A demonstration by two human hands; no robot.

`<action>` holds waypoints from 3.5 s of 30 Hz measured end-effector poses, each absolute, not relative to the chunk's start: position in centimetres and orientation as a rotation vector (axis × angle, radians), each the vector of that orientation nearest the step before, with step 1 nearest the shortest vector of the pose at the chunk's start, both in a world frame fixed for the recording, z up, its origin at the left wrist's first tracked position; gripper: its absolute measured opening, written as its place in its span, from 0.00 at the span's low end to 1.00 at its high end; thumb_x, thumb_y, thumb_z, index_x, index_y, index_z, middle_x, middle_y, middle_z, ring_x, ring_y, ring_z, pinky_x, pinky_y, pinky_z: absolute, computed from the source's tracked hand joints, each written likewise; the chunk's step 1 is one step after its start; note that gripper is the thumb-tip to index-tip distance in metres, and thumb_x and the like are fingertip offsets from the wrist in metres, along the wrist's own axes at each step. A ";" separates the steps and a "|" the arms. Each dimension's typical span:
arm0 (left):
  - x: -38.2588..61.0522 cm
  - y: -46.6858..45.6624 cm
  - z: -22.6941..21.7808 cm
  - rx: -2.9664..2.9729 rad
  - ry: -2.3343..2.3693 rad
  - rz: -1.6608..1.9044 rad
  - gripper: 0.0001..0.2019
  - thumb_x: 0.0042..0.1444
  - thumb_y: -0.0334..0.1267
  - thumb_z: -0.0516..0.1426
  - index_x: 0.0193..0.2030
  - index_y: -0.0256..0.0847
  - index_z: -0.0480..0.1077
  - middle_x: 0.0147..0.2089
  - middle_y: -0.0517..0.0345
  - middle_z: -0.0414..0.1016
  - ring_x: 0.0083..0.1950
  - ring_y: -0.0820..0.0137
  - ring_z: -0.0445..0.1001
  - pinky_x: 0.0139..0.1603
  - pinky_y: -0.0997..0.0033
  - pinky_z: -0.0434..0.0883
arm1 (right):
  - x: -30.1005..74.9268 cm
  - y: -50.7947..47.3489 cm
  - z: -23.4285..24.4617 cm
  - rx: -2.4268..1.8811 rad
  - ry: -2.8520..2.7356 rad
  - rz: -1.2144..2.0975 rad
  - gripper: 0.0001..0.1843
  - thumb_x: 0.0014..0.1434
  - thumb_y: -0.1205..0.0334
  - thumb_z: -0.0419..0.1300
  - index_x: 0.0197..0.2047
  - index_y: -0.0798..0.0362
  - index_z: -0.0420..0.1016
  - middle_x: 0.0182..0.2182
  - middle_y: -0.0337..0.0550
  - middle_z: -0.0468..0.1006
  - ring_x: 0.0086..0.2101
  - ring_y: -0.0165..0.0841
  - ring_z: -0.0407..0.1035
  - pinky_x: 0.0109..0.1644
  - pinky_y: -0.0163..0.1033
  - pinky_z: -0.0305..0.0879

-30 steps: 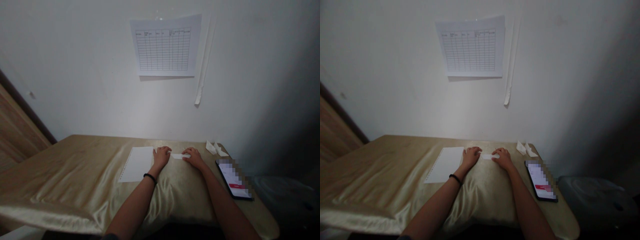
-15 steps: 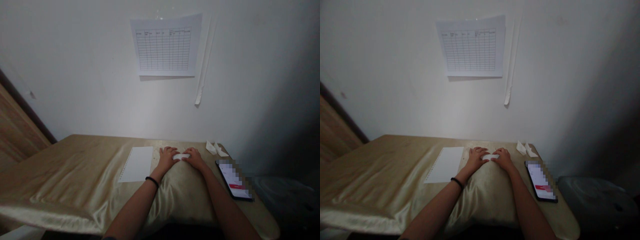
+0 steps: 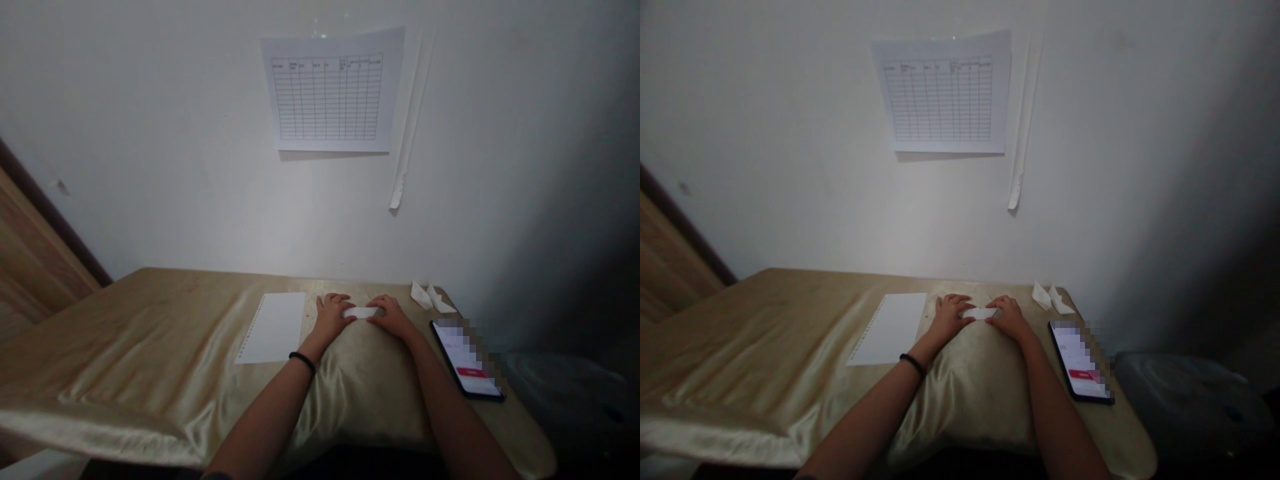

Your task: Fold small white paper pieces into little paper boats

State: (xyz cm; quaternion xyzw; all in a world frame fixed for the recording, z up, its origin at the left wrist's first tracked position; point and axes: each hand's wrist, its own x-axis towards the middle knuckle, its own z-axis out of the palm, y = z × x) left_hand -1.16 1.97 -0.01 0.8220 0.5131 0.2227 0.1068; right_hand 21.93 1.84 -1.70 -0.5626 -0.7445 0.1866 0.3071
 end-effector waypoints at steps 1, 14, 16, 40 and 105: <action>-1.2 2.0 0.0 2.416 1.513 0.657 0.15 0.59 0.47 0.64 0.53 0.57 0.77 0.64 0.58 0.71 0.67 0.52 0.59 0.70 0.29 0.41 | 22.1 1.9 -1.7 -1.474 -1.964 0.502 0.20 0.49 0.58 0.70 0.47 0.49 0.82 0.51 0.48 0.76 0.55 0.42 0.65 0.63 0.47 0.57; -0.7 1.4 0.5 2.386 1.556 0.678 0.11 0.58 0.48 0.65 0.46 0.51 0.79 0.63 0.56 0.71 0.67 0.54 0.61 0.70 0.31 0.44 | 21.3 2.1 -1.9 -1.523 -1.945 0.391 0.14 0.51 0.54 0.69 0.40 0.51 0.83 0.42 0.47 0.78 0.49 0.41 0.68 0.57 0.44 0.61; -0.6 1.3 0.5 2.374 1.578 0.687 0.12 0.56 0.49 0.65 0.45 0.50 0.79 0.64 0.57 0.71 0.67 0.54 0.61 0.70 0.31 0.44 | 20.7 2.0 -2.0 -1.595 -1.945 0.337 0.15 0.51 0.53 0.69 0.40 0.51 0.83 0.44 0.48 0.77 0.50 0.42 0.67 0.58 0.44 0.59; -1.9 2.0 0.7 2.304 1.570 0.490 0.15 0.57 0.49 0.64 0.51 0.60 0.76 0.68 0.60 0.67 0.71 0.50 0.56 0.67 0.22 0.40 | 21.2 1.7 -1.3 -1.555 -2.007 0.502 0.15 0.52 0.58 0.68 0.45 0.47 0.83 0.48 0.46 0.76 0.54 0.41 0.65 0.63 0.45 0.55; -3.7 2.7 0.5 2.431 1.524 0.553 0.17 0.56 0.57 0.63 0.47 0.51 0.79 0.64 0.55 0.72 0.66 0.52 0.63 0.68 0.44 0.56 | 23.5 2.8 -2.7 -1.367 -1.950 0.541 0.28 0.41 0.75 0.56 0.43 0.48 0.85 0.44 0.46 0.80 0.48 0.40 0.70 0.61 0.47 0.61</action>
